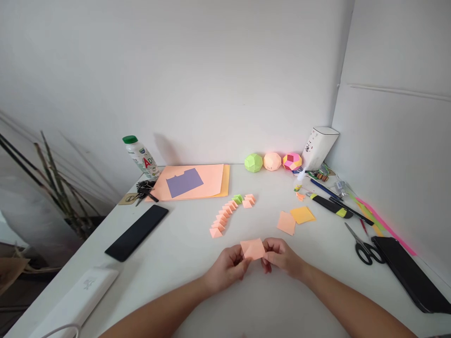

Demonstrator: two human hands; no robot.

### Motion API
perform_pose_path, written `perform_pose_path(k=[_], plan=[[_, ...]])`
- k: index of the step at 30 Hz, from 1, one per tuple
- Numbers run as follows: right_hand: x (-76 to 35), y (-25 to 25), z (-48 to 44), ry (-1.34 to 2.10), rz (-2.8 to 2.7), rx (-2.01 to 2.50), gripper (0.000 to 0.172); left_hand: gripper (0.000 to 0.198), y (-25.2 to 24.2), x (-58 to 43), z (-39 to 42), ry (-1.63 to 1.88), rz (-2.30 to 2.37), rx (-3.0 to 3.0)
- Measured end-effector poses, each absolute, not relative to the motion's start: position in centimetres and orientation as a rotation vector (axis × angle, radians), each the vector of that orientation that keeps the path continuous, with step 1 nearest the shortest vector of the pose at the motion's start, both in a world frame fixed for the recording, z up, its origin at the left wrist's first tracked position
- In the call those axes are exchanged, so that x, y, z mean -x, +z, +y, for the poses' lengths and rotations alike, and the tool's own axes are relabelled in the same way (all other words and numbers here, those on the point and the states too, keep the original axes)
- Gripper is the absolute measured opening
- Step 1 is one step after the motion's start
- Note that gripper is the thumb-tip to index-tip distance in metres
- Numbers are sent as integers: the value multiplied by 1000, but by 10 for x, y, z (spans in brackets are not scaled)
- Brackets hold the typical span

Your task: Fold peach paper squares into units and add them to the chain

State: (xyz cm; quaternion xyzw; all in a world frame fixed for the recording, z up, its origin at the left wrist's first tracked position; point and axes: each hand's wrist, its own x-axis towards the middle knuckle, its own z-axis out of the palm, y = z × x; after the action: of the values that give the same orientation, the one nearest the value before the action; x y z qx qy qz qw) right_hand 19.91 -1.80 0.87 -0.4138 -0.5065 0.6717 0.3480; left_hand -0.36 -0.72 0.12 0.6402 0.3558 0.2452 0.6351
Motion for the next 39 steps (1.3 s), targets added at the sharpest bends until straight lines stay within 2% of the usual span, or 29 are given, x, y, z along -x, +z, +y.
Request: perform_pose_path(k=[6,15,36,39], plan=[[-198,8,-19,1726,-1264,1113,9,35,-2,4,-8,581,847,-1465],[-196,5,-20,1651,-1333,1182,12,43,-5,0,-8,832,771,-1175],[-195,5,-22,1542,-1415,1228,7,39,-5,0,-1,828,736,-1120],[-196,4,-21,1345,-1477,1166,7,34,-5,1,0,816,732,-1117]])
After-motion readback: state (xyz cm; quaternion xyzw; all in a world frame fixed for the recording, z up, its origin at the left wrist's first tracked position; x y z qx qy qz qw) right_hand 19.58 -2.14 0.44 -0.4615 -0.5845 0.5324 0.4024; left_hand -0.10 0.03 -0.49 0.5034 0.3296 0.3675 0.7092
